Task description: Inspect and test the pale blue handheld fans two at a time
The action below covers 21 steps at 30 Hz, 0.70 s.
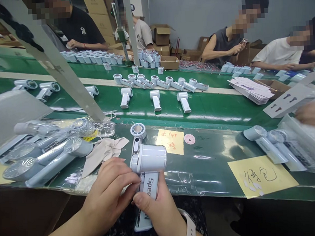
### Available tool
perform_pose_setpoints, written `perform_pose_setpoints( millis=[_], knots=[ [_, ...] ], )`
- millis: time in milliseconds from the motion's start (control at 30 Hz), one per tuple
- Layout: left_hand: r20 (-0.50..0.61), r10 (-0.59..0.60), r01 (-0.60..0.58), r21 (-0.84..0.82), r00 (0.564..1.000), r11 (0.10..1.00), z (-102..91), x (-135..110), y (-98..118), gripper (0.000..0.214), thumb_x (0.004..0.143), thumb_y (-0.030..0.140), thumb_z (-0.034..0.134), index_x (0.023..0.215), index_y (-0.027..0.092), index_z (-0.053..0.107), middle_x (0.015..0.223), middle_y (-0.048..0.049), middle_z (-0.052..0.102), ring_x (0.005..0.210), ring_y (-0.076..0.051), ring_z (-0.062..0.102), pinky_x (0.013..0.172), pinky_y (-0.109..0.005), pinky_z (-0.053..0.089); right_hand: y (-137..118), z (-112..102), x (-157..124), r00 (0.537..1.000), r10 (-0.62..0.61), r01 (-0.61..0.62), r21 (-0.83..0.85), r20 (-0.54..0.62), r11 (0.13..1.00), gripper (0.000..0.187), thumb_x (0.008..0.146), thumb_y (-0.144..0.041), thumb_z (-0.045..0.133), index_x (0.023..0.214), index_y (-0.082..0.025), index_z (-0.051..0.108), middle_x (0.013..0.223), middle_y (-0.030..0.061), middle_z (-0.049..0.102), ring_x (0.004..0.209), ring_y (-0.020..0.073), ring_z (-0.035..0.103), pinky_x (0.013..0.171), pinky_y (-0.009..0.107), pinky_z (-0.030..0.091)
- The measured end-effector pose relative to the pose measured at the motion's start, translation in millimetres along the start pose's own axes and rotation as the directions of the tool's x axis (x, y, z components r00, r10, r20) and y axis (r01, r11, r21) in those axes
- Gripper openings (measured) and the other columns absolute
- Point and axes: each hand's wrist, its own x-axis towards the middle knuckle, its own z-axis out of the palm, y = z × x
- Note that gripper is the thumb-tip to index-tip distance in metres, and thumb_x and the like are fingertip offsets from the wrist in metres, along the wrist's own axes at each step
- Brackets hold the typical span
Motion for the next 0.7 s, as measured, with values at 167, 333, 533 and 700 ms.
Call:
perform_pose_setpoints(
  millis=[167,333,533,700],
  knots=[
    [-0.036,-0.258,0.249,-0.162,0.966,0.955,4.8,-7,-1,0.029,0.087,0.014,0.055,0.112,0.025,0.046,0.11,-0.0081,0.056,0.105,-0.026,0.054,0.092,-0.044,0.047,5,3,-3,0.993,0.112,-0.118,0.205,0.042,0.972,0.053,0.074,-0.054,0.077,0.111,-0.02,0.059,0.1,0.0105,0.072,0.094,0.0283,0.069,0.087,0.044,0.055],
    [-0.088,-0.37,0.331,-0.292,0.925,0.897,4.2,-11,4,0.051,0.086,0.019,0.059,0.131,0.027,0.037,0.143,-0.0129,0.038,0.138,-0.033,0.033,0.113,-0.057,0.03,-5,12,-4,0.946,0.227,-0.279,0.226,0.23,0.933,0.071,0.062,-0.074,0.068,0.101,-0.015,0.066,0.082,0.0139,0.071,0.086,0.0342,0.07,0.072,0.047,0.058],
    [-0.118,-0.251,0.199,-0.333,0.961,0.922,-7.1,-8,11,0.058,0.08,0.008,0.058,0.131,0.029,0.041,0.132,-0.0093,0.048,0.13,-0.03,0.042,0.111,-0.053,0.036,-29,22,-1,0.908,0.291,-0.343,0.137,0.3,0.929,0.083,0.047,-0.076,0.073,0.104,-0.017,0.066,0.083,0.0127,0.071,0.089,0.0356,0.07,0.072,0.047,0.057],
    [-0.142,-0.187,0.13,-0.334,0.972,0.933,-9.8,-6,11,0.059,0.076,0.004,0.059,0.128,0.027,0.043,0.127,-0.0074,0.051,0.123,-0.028,0.047,0.113,-0.05,0.033,-31,20,-3,0.898,0.289,-0.347,0.131,0.332,0.928,0.081,0.047,-0.075,0.074,0.104,-0.018,0.067,0.085,0.0121,0.071,0.09,0.0346,0.069,0.071,0.045,0.057]
  ],
)
